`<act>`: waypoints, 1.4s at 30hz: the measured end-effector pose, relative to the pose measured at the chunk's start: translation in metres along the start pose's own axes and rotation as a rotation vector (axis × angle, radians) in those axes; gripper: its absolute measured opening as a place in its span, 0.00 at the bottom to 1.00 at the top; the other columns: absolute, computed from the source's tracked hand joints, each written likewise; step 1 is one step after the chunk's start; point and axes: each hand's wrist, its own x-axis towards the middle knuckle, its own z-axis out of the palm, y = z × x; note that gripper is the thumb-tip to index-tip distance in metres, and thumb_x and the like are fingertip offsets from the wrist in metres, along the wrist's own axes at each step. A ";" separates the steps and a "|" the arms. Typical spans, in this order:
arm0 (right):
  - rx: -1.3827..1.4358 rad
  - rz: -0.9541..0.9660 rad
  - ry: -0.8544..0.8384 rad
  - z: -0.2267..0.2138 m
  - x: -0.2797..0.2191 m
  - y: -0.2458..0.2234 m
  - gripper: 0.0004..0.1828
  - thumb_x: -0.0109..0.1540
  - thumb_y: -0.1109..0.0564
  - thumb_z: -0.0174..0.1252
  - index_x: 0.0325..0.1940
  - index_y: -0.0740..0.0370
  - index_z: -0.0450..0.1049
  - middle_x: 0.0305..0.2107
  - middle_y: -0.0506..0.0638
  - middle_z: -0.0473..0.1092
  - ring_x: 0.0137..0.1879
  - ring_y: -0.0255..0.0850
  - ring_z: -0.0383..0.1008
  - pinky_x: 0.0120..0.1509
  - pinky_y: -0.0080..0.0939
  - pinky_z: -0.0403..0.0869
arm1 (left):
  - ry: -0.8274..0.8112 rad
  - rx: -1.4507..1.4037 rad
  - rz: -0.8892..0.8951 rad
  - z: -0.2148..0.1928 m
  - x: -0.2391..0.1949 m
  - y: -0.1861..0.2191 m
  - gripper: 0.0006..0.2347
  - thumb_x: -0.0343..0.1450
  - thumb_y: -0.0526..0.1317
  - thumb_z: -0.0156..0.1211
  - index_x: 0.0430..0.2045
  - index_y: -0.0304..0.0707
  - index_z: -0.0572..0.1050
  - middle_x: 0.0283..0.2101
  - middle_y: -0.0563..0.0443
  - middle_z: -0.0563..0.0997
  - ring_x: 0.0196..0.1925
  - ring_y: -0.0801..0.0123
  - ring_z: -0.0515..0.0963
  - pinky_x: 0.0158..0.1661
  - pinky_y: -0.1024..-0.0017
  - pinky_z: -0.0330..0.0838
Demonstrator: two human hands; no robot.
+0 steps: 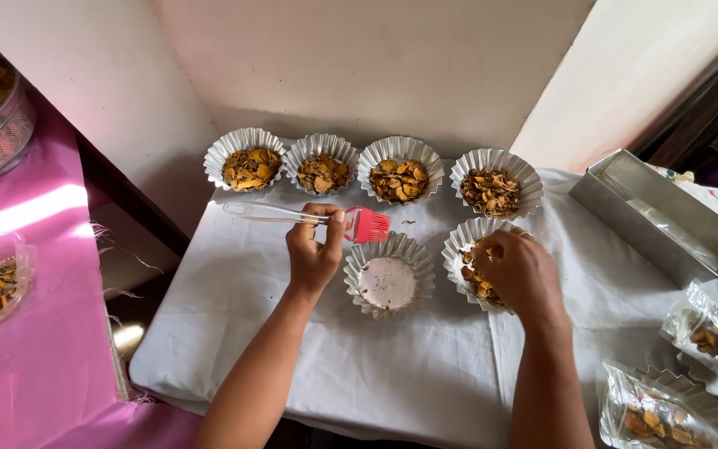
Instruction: Filling small foil cups with dried ingredients and using a brush to arrange them.
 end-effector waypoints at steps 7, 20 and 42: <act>-0.082 -0.037 -0.211 0.024 -0.006 -0.028 0.22 0.62 0.37 0.59 0.47 0.55 0.81 0.35 0.57 0.80 0.47 0.57 0.80 0.53 0.57 0.76 | -0.020 0.017 -0.020 0.004 -0.003 -0.007 0.05 0.74 0.42 0.61 0.30 0.44 0.78 0.24 0.52 0.83 0.33 0.64 0.85 0.44 0.65 0.78; -0.012 -0.187 -0.144 0.007 -0.021 -0.064 0.13 0.66 0.45 0.54 0.48 0.49 0.79 0.36 0.52 0.78 0.44 0.51 0.80 0.48 0.50 0.79 | 0.049 -0.300 -0.268 -0.004 0.012 -0.011 0.10 0.76 0.43 0.53 0.23 0.44 0.73 0.19 0.51 0.78 0.28 0.71 0.79 0.41 0.70 0.74; -0.432 -0.094 0.289 -0.069 -0.091 -0.013 0.11 0.66 0.38 0.57 0.41 0.39 0.81 0.44 0.30 0.78 0.37 0.40 0.81 0.33 0.46 0.79 | 0.373 -0.653 -0.610 -0.012 0.024 -0.043 0.11 0.75 0.41 0.56 0.22 0.39 0.74 0.18 0.52 0.74 0.23 0.70 0.75 0.41 0.69 0.70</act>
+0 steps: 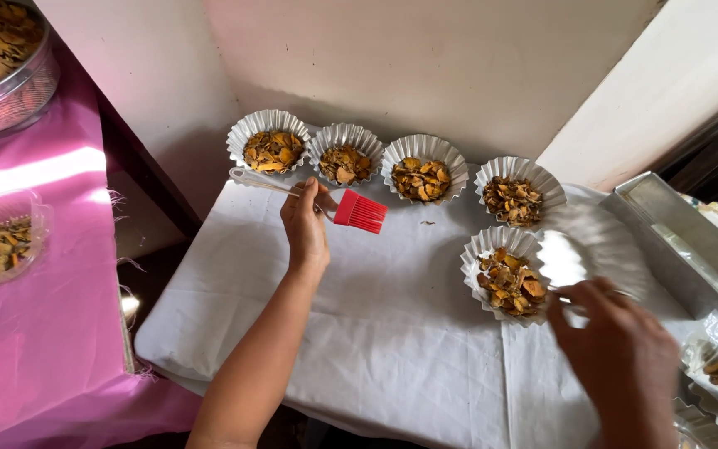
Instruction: Filling small foil cups with dried ingredients and using a brush to arrange them.
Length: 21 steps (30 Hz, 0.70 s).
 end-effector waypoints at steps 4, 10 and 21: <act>-0.191 0.251 -0.261 0.008 0.006 0.037 0.16 0.66 0.32 0.51 0.46 0.33 0.81 0.53 0.31 0.78 0.42 0.40 0.85 0.40 0.42 0.81 | 0.000 0.010 -0.006 0.002 -0.003 -0.002 0.11 0.75 0.42 0.57 0.21 0.40 0.74 0.17 0.51 0.75 0.23 0.71 0.74 0.39 0.70 0.70; -0.171 0.416 -0.683 0.040 0.016 0.047 0.19 0.68 0.42 0.48 0.45 0.49 0.81 0.37 0.45 0.82 0.41 0.40 0.82 0.47 0.41 0.79 | -0.031 0.031 0.008 0.002 -0.005 -0.002 0.11 0.75 0.42 0.55 0.21 0.40 0.74 0.17 0.51 0.76 0.23 0.71 0.74 0.39 0.69 0.67; -0.049 0.435 -0.514 0.019 -0.010 0.077 0.42 0.57 0.19 0.43 0.71 0.30 0.68 0.59 0.38 0.76 0.65 0.45 0.79 0.63 0.44 0.76 | -0.078 0.060 0.044 0.001 -0.006 -0.007 0.11 0.76 0.41 0.54 0.23 0.40 0.75 0.18 0.53 0.76 0.22 0.71 0.76 0.36 0.69 0.71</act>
